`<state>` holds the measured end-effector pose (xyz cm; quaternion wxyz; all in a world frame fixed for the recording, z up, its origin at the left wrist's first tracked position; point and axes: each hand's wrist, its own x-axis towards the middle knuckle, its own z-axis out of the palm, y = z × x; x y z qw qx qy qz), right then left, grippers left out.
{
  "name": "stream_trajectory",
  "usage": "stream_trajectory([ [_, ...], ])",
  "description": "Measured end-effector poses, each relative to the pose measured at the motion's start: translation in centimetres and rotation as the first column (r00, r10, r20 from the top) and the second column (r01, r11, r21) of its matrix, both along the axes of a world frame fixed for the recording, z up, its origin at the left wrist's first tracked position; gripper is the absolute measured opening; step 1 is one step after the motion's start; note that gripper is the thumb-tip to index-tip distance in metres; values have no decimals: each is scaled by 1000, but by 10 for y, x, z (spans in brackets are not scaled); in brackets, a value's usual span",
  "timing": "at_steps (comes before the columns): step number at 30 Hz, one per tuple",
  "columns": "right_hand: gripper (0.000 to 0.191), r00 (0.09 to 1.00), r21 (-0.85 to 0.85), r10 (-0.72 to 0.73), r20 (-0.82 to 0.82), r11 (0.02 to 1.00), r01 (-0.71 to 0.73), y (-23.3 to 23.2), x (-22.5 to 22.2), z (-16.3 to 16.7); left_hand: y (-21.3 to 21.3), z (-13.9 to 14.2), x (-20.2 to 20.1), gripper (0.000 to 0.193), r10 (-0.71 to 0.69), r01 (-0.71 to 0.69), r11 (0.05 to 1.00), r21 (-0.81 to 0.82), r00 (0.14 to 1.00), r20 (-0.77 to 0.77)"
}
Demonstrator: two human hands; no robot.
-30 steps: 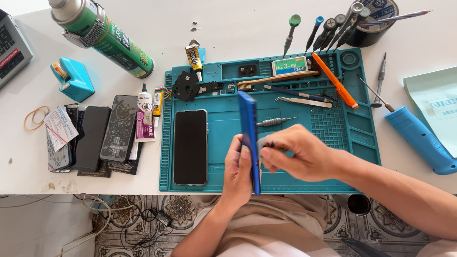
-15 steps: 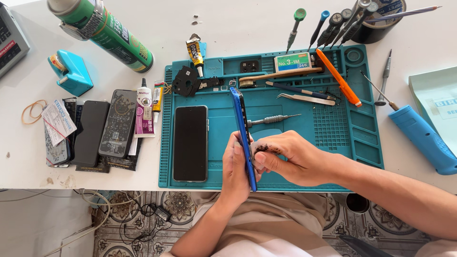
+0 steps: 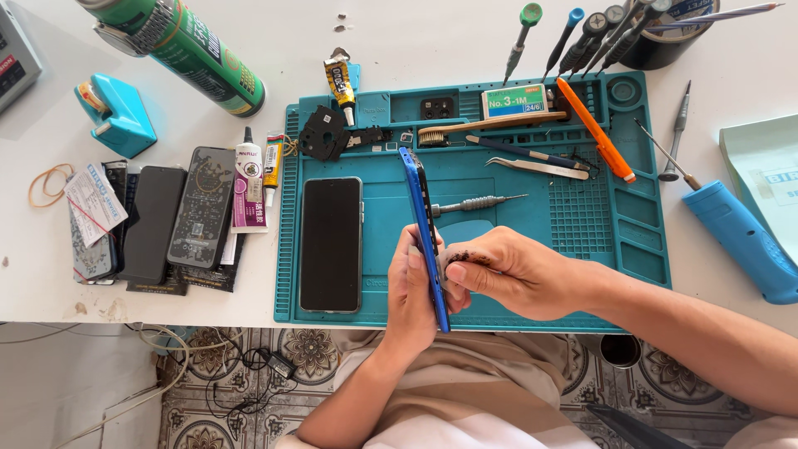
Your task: The person cleans a blue smartphone with a toothbrush and plastic pry tool, then removes the back cover. They place the phone on a mat and use a screwdriver to remove screws from the internal frame.
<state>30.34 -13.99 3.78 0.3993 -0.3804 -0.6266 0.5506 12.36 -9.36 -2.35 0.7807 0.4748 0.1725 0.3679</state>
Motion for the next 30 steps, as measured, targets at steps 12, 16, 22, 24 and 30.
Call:
stream_trajectory([
  [12, 26, 979, 139, 21, 203, 989, -49, 0, -8, 14, 2, 14, 0, 51, 51, -53, 997, -51, 998, -32],
  [16, 27, 974, 99, 12, 226, 994, -36, -1, -8, 14, 2, 14, 0, 48, 55, -56, 996, -71, 998, -16],
  [22, 27, 970, 227, -28, 242, 974, -29, -2, -11, 14, 0, 1, 2, 48, 105, -104, 990, -94, 994, 8],
  [24, 24, 965, 227, -38, 259, 974, -23, -3, -13, 13, 1, -4, 3, 49, 127, -124, 989, -83, 991, 34],
  [30, 22, 959, 307, -92, 268, 952, 6, -5, -15, 11, -1, -10, 3, 47, 152, -150, 987, -49, 988, 26],
])
